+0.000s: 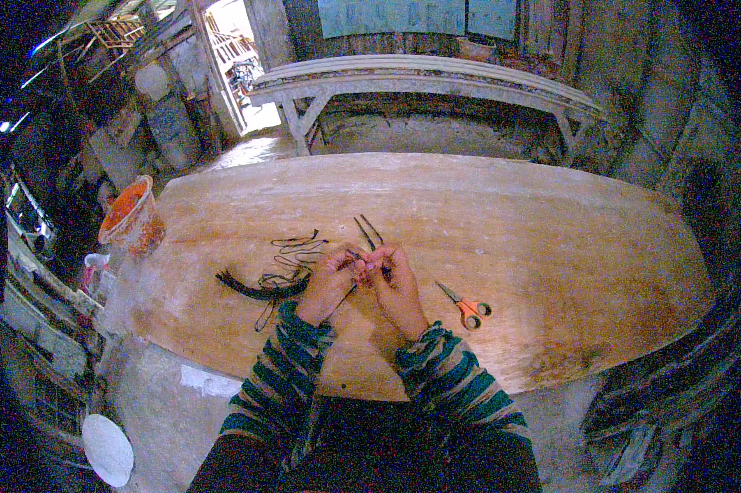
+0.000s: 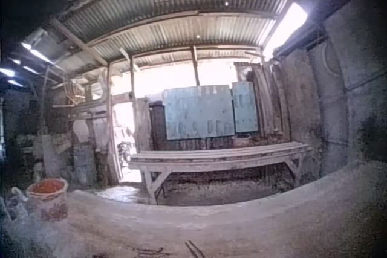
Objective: The person ties black cords into knots on a wooden workbench. They repeatedly pick up a cord, form a loop, and tighten it into a knot, then place the knotted cord on the table. Scissors are visible on the table but not used.
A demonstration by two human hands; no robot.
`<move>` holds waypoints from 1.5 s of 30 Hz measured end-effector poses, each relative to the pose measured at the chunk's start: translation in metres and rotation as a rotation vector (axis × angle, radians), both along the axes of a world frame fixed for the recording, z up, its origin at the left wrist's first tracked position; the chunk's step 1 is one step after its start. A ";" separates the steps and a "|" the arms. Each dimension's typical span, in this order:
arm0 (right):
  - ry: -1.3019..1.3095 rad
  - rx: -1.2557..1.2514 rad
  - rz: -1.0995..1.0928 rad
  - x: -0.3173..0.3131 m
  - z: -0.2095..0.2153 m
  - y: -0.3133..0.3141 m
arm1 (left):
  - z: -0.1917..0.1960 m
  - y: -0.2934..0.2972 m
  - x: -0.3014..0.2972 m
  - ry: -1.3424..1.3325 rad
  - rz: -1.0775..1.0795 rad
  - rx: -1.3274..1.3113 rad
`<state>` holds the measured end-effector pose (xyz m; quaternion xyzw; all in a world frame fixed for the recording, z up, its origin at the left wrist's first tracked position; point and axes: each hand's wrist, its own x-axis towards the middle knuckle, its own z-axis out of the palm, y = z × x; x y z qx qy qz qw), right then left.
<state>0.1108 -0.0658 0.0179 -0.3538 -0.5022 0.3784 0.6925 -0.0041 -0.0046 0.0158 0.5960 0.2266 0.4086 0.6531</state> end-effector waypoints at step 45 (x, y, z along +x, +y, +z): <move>0.352 -0.314 -0.089 0.026 0.015 -0.004 | -0.007 0.009 0.002 0.152 -0.016 0.151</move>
